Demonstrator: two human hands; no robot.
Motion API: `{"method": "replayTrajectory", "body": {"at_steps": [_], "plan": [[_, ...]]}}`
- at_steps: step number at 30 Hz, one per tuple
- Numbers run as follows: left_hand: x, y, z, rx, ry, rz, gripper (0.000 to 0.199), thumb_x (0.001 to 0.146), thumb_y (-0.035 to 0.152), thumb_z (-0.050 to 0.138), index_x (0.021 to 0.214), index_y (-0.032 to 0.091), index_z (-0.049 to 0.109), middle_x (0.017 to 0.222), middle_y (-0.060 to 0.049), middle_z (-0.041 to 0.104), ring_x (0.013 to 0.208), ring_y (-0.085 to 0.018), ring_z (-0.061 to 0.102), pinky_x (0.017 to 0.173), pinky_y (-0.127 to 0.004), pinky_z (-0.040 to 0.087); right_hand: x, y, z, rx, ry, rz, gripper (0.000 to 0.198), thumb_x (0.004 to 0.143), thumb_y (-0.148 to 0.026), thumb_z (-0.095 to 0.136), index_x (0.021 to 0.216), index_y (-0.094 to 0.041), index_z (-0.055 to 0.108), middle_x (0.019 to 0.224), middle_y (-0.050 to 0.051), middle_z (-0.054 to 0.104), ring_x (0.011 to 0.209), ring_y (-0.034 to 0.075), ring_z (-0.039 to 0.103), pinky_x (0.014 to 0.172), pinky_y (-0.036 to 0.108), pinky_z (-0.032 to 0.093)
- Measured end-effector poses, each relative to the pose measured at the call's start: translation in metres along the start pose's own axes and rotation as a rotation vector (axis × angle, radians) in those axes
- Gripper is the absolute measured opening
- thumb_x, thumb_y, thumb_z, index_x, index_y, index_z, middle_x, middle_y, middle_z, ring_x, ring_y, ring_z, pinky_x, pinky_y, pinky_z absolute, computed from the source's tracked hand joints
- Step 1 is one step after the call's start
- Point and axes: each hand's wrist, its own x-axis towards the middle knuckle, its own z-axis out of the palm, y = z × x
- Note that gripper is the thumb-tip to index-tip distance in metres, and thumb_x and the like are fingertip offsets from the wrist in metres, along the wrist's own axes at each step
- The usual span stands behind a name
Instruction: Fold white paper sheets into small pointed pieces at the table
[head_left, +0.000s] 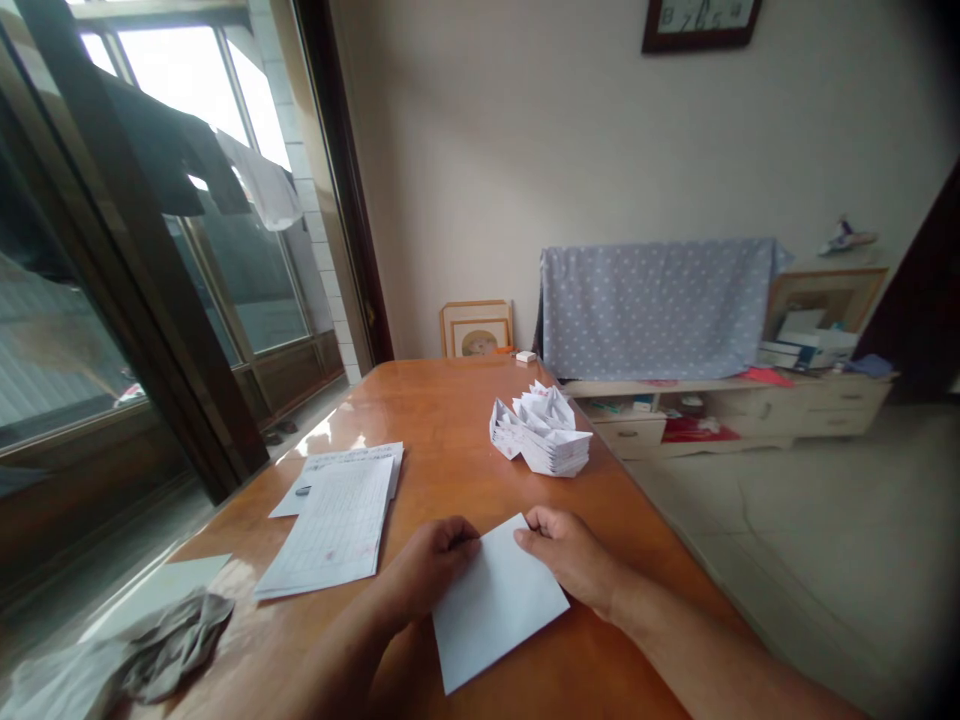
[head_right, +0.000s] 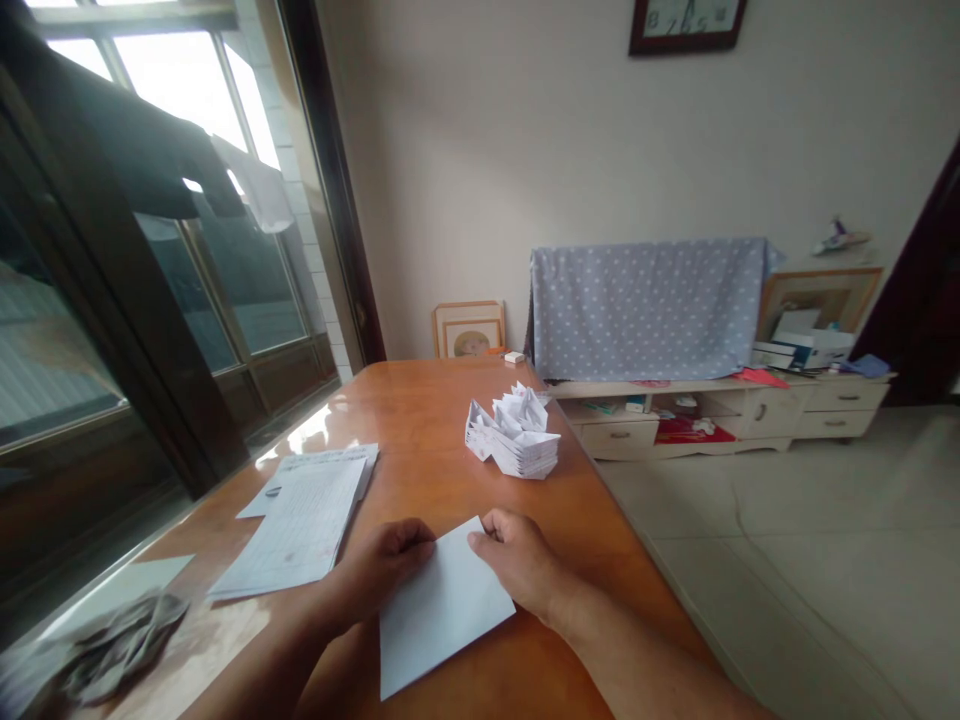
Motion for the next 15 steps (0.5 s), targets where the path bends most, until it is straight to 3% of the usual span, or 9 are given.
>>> {"method": "replayTrajectory", "body": {"at_steps": [9, 12, 15], "plan": [[-0.0032, 0.0050, -0.0029, -0.133, 0.005, -0.002, 0.031, 0.085, 0.045, 0.060, 0.089, 0.015, 0.065, 0.078, -0.003, 0.063, 0.066, -0.015, 0.054, 0.058, -0.025, 0.039, -0.0029, -0.0054, 0.0007, 0.003, -0.042, -0.008, 0.031, 0.088, -0.046, 0.061, 0.097, -0.017, 0.063, 0.086, 0.004, 0.070, 0.074, 0.019, 0.064, 0.063, 0.029, 0.048], [-0.0045, 0.0084, -0.0030, -0.205, 0.048, -0.041, 0.028, 0.085, 0.042, 0.059, 0.089, 0.015, 0.063, 0.076, -0.002, 0.063, 0.065, -0.015, 0.055, 0.056, -0.024, 0.039, -0.0013, -0.0003, -0.0009, -0.136, 0.110, -0.141, 0.033, 0.088, -0.043, 0.062, 0.110, -0.018, 0.062, 0.103, 0.009, 0.071, 0.092, 0.023, 0.066, 0.079, 0.034, 0.053], [-0.0034, 0.0080, -0.0035, -0.265, 0.099, -0.082, 0.020, 0.084, 0.033, 0.058, 0.094, 0.016, 0.062, 0.078, -0.003, 0.064, 0.066, -0.016, 0.058, 0.055, -0.024, 0.040, -0.0038, -0.0015, -0.0039, -0.349, 0.274, -0.319, 0.036, 0.090, -0.040, 0.061, 0.119, -0.020, 0.060, 0.121, 0.012, 0.066, 0.111, 0.025, 0.062, 0.096, 0.038, 0.049]]}}
